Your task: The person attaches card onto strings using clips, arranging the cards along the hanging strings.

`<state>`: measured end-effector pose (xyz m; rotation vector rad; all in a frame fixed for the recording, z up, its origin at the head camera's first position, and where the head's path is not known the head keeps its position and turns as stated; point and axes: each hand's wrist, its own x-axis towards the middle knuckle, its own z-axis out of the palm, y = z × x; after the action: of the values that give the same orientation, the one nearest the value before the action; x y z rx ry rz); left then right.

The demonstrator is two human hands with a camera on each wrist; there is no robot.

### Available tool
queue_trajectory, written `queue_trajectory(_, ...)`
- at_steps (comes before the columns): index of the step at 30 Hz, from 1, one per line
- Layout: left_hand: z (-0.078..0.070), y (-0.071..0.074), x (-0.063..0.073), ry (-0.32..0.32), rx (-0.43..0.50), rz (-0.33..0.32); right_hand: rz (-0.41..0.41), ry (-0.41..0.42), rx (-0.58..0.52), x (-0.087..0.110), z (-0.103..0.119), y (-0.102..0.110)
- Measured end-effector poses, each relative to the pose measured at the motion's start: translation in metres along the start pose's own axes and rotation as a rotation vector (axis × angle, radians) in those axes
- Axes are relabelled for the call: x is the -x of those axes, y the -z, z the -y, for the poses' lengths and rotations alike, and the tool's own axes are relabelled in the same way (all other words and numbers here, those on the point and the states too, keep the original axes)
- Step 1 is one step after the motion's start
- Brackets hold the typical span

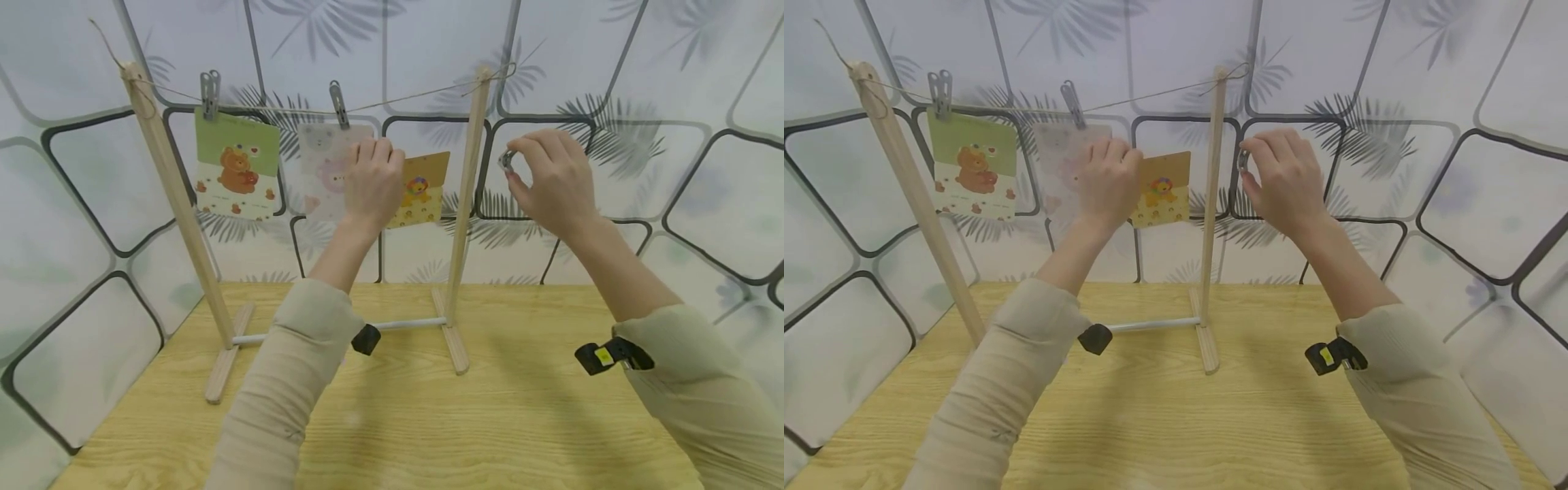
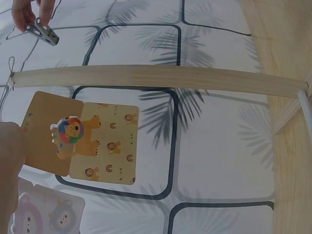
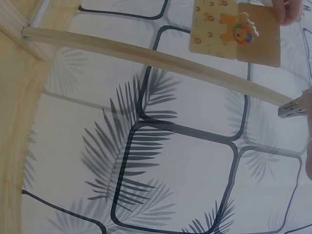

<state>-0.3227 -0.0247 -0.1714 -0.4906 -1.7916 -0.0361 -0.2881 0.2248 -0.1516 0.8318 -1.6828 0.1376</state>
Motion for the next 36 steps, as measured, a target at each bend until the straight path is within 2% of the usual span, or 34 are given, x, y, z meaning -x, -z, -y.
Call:
queue_trajectory(7,-0.001,0.003,-0.004,-0.019,-0.021,0.0,-0.022,0.019,-0.002,-0.016,0.002,-0.007)
queue_trajectory(13,-0.004,0.004,-0.009,-0.046,-0.077,-0.045,-0.07,0.073,0.005,-0.032,0.005,-0.015)
queue_trajectory(19,-0.005,0.003,-0.015,-0.044,-0.062,-0.063,-0.115,0.102,0.01,-0.048,0.012,-0.02)
queue_trajectory(23,-0.004,0.002,-0.018,-0.034,-0.068,-0.065,-0.131,0.087,0.0,-0.055,0.014,-0.023)
queue_trajectory(31,-0.004,0.003,-0.02,-0.012,-0.055,-0.008,-0.194,0.02,0.006,-0.063,0.014,-0.028)
queue_trajectory(36,-0.003,0.003,-0.021,-0.009,-0.054,0.001,-0.206,-0.025,0.001,-0.07,0.014,-0.028)
